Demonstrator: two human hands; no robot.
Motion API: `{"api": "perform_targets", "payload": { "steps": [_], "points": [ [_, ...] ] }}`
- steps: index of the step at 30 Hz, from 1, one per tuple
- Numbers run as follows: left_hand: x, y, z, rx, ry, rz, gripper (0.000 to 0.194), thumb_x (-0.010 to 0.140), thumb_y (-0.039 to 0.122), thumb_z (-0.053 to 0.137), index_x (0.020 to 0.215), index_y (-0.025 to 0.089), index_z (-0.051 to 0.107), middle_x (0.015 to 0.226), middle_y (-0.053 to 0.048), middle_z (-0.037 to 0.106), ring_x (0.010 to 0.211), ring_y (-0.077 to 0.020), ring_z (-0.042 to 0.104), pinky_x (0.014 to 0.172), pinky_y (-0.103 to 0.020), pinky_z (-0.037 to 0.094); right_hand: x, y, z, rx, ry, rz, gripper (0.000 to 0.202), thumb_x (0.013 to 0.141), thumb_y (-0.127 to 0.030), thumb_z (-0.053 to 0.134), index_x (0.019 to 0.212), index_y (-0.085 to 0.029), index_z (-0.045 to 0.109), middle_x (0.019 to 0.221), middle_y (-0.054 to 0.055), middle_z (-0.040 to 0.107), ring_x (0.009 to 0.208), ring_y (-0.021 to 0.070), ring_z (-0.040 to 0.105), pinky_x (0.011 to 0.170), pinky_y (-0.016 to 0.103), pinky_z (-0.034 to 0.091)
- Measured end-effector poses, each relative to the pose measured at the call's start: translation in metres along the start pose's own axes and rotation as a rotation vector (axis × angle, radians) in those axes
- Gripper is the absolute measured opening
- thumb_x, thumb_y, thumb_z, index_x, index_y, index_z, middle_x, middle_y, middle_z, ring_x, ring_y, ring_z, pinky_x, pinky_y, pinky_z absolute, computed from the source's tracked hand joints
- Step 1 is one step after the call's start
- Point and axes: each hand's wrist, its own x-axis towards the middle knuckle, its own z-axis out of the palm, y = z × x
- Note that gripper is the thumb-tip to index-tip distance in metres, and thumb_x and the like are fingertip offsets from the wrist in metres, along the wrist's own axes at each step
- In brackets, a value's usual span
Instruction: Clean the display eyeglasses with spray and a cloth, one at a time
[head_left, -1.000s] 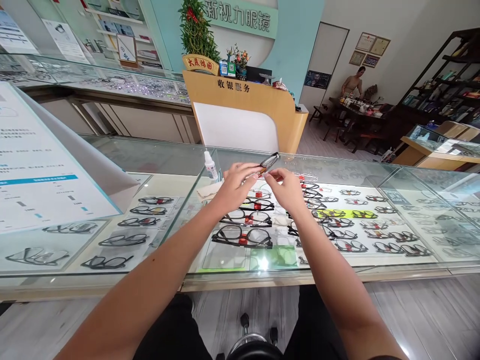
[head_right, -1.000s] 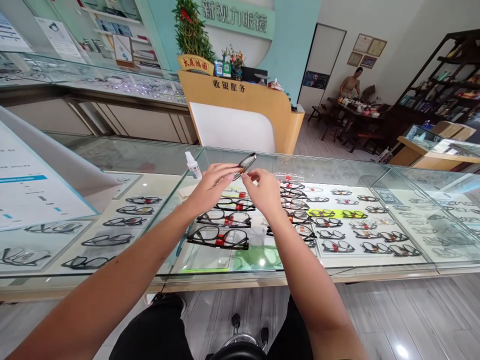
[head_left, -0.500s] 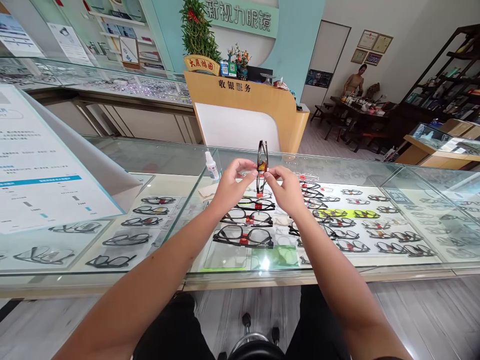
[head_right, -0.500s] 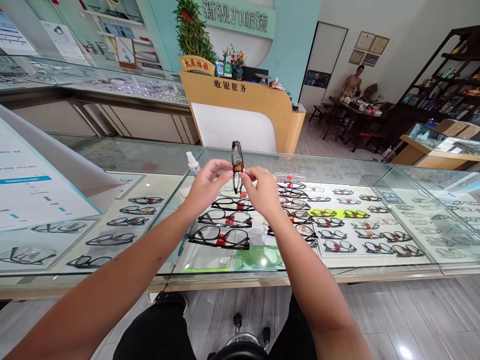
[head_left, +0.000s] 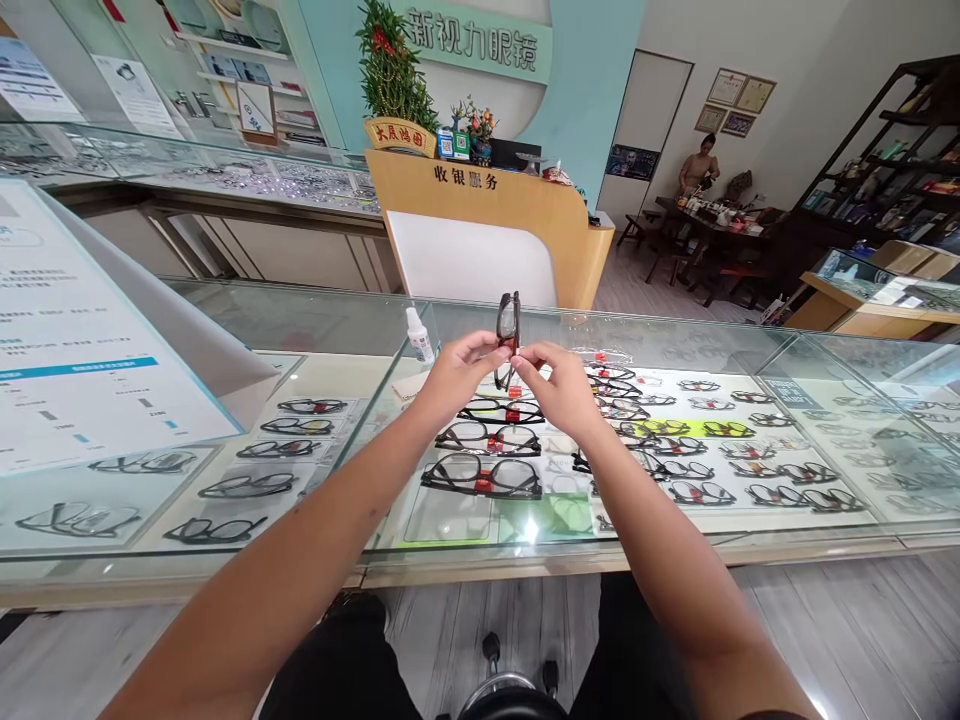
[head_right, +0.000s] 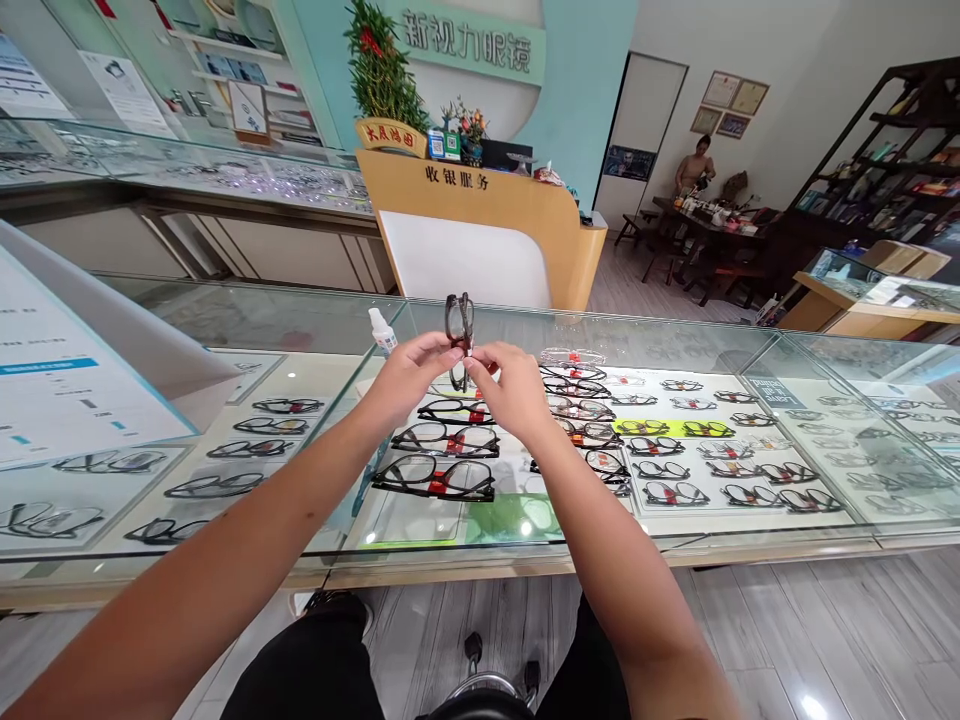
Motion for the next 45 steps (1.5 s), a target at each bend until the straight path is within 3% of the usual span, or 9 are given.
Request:
{"api": "perform_targets", "payload": {
  "steps": [4, 10, 15, 27, 31, 34, 38, 42, 45],
  "points": [
    [0.002, 0.002, -0.002, -0.009, 0.06, 0.005, 0.049, 0.078, 0.064, 0.093, 0.102, 0.022, 0.081, 0.117, -0.008, 0.083, 0.119, -0.0287, 0.073, 0.113, -0.043, 0.053, 0.001, 0.002, -0.003, -0.022, 0.059, 0.027, 0.028, 0.106, -0.043, 0.063, 0.09, -0.023, 0.075, 0.088, 0.003, 0.077, 0.082, 0.0206, 0.066, 0.082, 0.035, 0.049],
    [0.005, -0.002, -0.007, -0.026, 0.091, -0.015, 0.055, 0.077, 0.07, 0.092, 0.103, 0.023, 0.079, 0.116, -0.008, 0.083, 0.112, -0.0255, 0.073, 0.104, -0.039, 0.057, 0.0, 0.006, -0.009, 0.03, 0.172, 0.243, 0.035, 0.107, -0.053, 0.059, 0.106, -0.023, 0.078, 0.062, -0.003, 0.07, 0.055, 0.0175, 0.06, 0.063, 0.032, 0.044],
    [0.005, -0.003, -0.005, -0.087, 0.082, -0.076, 0.06, 0.071, 0.072, 0.096, 0.101, 0.023, 0.079, 0.118, -0.008, 0.081, 0.109, -0.0249, 0.071, 0.09, -0.036, 0.062, 0.003, 0.01, -0.011, 0.065, 0.33, 0.219, 0.032, 0.107, -0.049, 0.058, 0.118, -0.023, 0.075, 0.095, 0.006, 0.087, 0.078, 0.0222, 0.077, 0.077, 0.036, 0.059],
    [0.003, -0.001, -0.007, -0.044, 0.061, -0.118, 0.06, 0.069, 0.069, 0.098, 0.105, 0.022, 0.087, 0.112, -0.009, 0.083, 0.103, -0.0254, 0.073, 0.096, -0.042, 0.063, 0.005, 0.006, -0.022, 0.102, 0.5, 0.03, 0.029, 0.106, -0.041, 0.063, 0.132, -0.027, 0.063, 0.132, 0.011, 0.081, 0.095, 0.022, 0.075, 0.089, 0.042, 0.058],
    [0.001, 0.004, -0.005, -0.12, 0.058, -0.137, 0.06, 0.066, 0.067, 0.101, 0.103, 0.022, 0.087, 0.112, -0.009, 0.084, 0.109, -0.0267, 0.074, 0.097, -0.042, 0.065, 0.004, 0.003, -0.019, 0.09, 0.444, -0.029, 0.023, 0.104, -0.035, 0.066, 0.126, -0.027, 0.065, 0.134, 0.009, 0.079, 0.095, 0.0209, 0.076, 0.086, 0.04, 0.057],
    [0.001, 0.006, -0.005, -0.134, 0.065, -0.141, 0.06, 0.065, 0.065, 0.103, 0.103, 0.021, 0.087, 0.111, -0.009, 0.083, 0.107, -0.0252, 0.074, 0.096, -0.042, 0.066, 0.001, -0.001, -0.013, 0.058, 0.293, -0.119, 0.023, 0.106, -0.036, 0.064, 0.126, -0.027, 0.071, 0.133, 0.009, 0.079, 0.096, 0.021, 0.076, 0.087, 0.04, 0.061],
    [0.0, 0.003, -0.005, -0.113, 0.021, -0.132, 0.059, 0.067, 0.063, 0.102, 0.106, 0.021, 0.086, 0.109, -0.008, 0.083, 0.095, -0.021, 0.074, 0.094, -0.041, 0.066, -0.003, -0.007, -0.004, -0.029, 0.096, -0.204, 0.031, 0.108, -0.035, 0.06, 0.134, -0.027, 0.074, 0.142, 0.011, 0.075, 0.117, 0.0254, 0.076, 0.101, 0.044, 0.064],
    [0.0, -0.001, -0.003, -0.115, 0.026, -0.1, 0.055, 0.07, 0.061, 0.101, 0.104, 0.02, 0.085, 0.105, -0.007, 0.081, 0.094, -0.0206, 0.074, 0.093, -0.041, 0.066, -0.004, -0.01, -0.003, -0.124, 0.091, -0.149, 0.033, 0.109, -0.036, 0.058, 0.135, -0.027, 0.076, 0.146, 0.013, 0.074, 0.135, 0.0295, 0.071, 0.113, 0.049, 0.06],
    [0.0, 0.0, -0.002, -0.144, 0.085, -0.091, 0.055, 0.07, 0.06, 0.101, 0.101, 0.019, 0.082, 0.111, -0.009, 0.081, 0.099, -0.0231, 0.075, 0.092, -0.043, 0.068, -0.003, -0.008, -0.005, -0.142, 0.138, -0.096, 0.035, 0.108, -0.037, 0.059, 0.137, -0.026, 0.075, 0.148, 0.014, 0.073, 0.129, 0.0305, 0.074, 0.113, 0.05, 0.06]
  ]
}}
